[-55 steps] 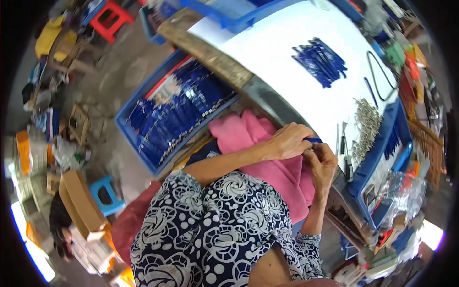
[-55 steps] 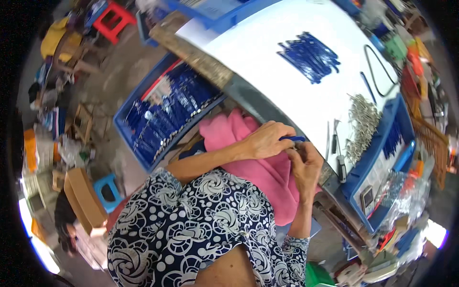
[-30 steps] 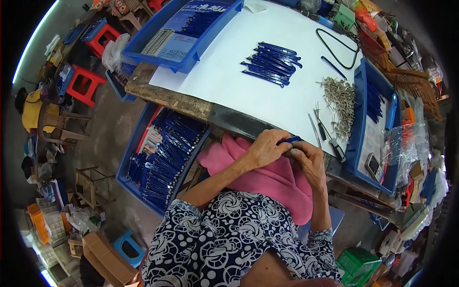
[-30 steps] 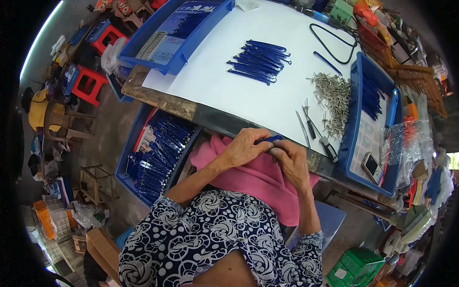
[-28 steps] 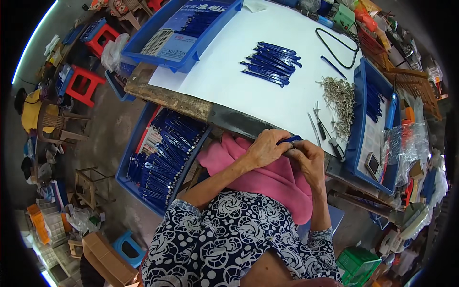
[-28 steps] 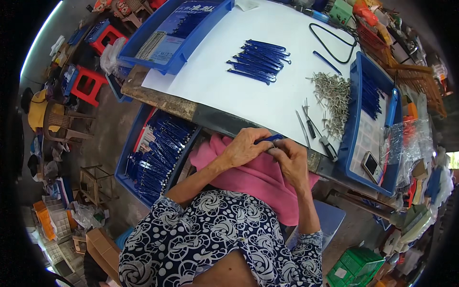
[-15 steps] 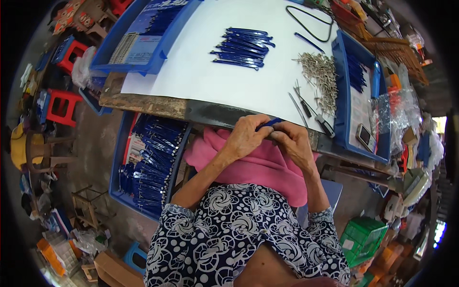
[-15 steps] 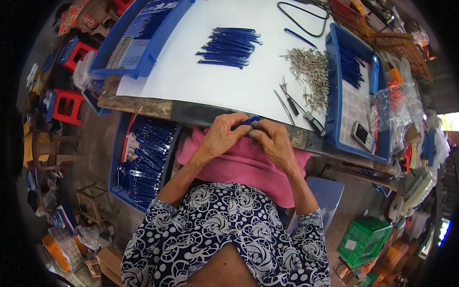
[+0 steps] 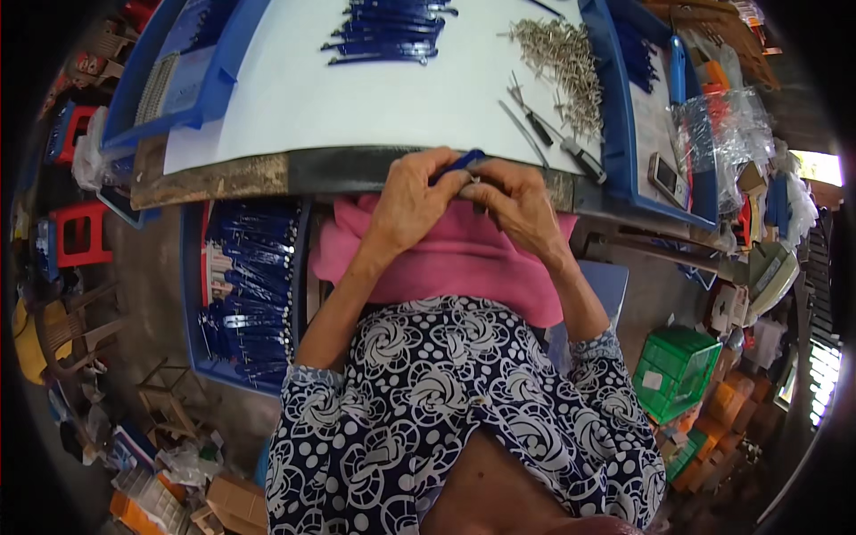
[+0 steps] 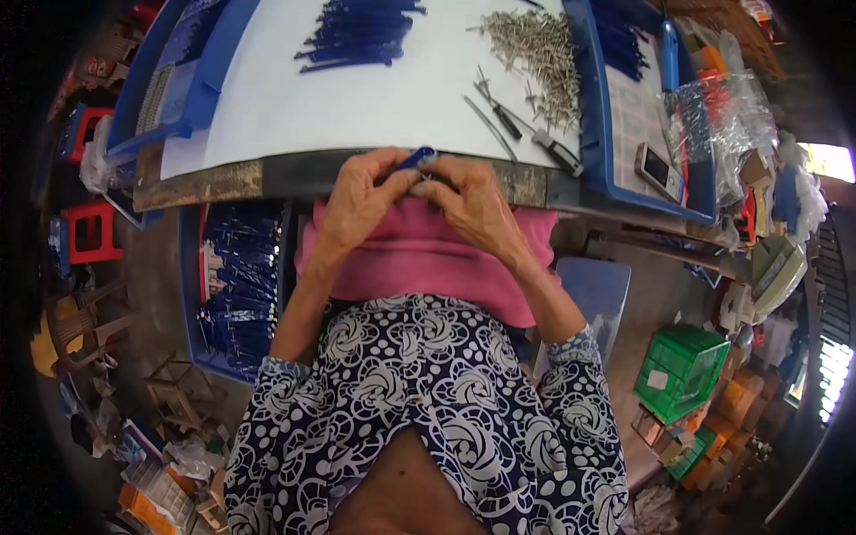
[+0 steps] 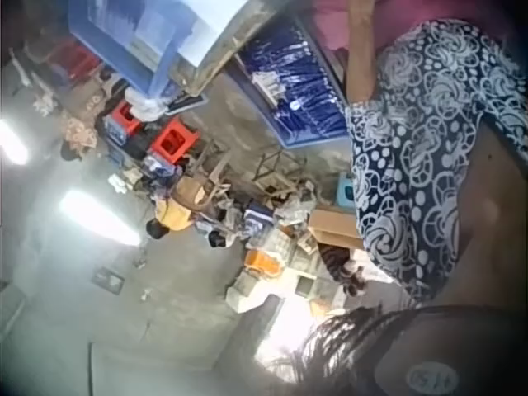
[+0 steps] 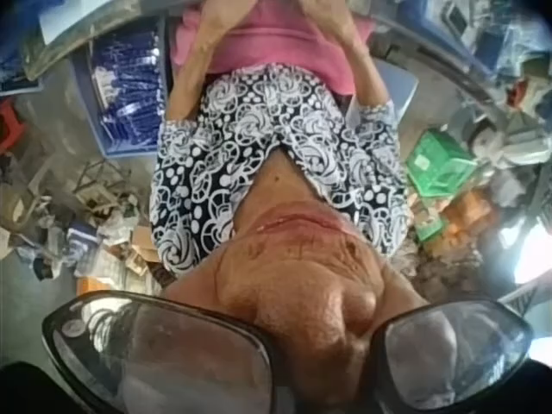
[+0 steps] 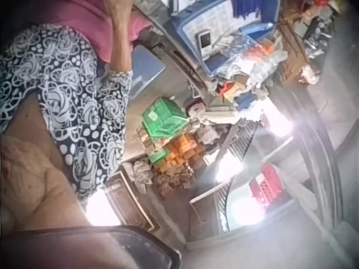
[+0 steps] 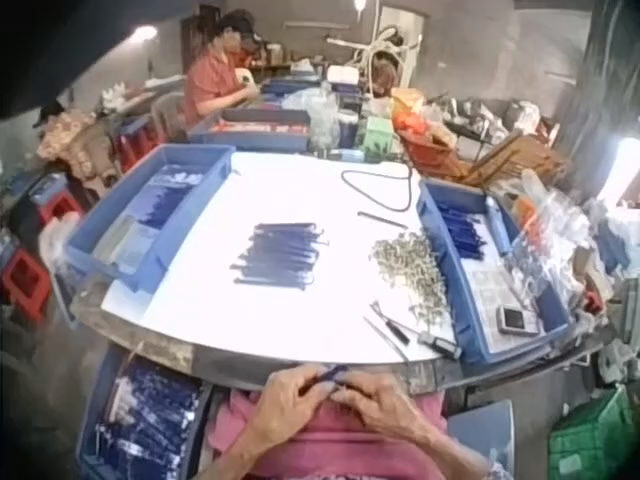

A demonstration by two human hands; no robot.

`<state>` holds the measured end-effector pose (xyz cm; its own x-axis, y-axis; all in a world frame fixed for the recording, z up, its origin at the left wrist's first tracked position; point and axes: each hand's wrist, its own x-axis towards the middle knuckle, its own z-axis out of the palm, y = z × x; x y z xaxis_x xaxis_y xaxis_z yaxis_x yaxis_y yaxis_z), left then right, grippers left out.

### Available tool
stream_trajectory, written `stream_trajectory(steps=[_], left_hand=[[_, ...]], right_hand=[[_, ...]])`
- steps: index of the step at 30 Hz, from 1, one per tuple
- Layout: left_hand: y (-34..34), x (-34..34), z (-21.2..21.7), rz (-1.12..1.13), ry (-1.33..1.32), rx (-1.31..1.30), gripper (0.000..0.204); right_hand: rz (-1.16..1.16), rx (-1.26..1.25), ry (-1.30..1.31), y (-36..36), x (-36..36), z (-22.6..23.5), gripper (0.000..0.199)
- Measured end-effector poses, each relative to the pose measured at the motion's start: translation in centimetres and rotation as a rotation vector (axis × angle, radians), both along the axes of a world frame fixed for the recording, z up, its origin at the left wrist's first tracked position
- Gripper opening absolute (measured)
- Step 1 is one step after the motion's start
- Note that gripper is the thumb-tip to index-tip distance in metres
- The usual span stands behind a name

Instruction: Assembling small blue plastic components by hand at a workstation.

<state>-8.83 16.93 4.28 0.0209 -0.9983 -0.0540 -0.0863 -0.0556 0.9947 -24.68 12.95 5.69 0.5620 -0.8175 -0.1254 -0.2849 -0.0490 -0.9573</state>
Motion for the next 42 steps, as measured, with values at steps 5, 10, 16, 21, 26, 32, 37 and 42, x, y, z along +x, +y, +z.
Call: stream_trajectory(steps=[5, 10, 16, 21, 26, 32, 37, 42], left_hand=[[-0.2, 0.2, -0.9, 0.012, 0.082, 0.023, 0.018], [0.1, 0.5, -1.0, -0.011, 0.066, 0.112, 0.020], [0.1, 0.1, -1.3, 0.031, -0.006, 0.030, 0.018], [0.0, 0.7, -0.5, 0.003, 0.061, 0.109, 0.021], [-0.3, 0.9, 0.6, -0.098, 0.262, 0.173, 0.035], [-0.4, 1.7, 1.3, -0.141, 0.548, 0.159, 0.040], [-0.8, 2.1, 4.5, -0.201, 0.508, 0.060, 0.039], [-1.2, 2.4, 6.9, -0.131, 0.287, -0.212, 0.044]], right_hand=[[-0.055, -0.330, 0.129, 0.2, 0.5, -1.1, 0.018], [0.021, 0.079, 0.004, -0.1, 0.1, 0.1, 0.019], [-0.068, -0.109, 0.078, 0.3, 0.5, -1.5, 0.018], [-0.069, -0.017, 0.102, -0.7, 0.5, -1.2, 0.017], [-0.012, 0.061, -0.022, -1.6, 0.0, -0.9, 0.016], [-0.083, -0.176, 0.029, -2.3, -0.1, 1.3, 0.013], [0.028, -0.681, 0.145, -2.8, -0.3, 2.6, 0.014], [0.197, -0.679, 0.166, -0.8, -0.3, 5.1, 0.017]])
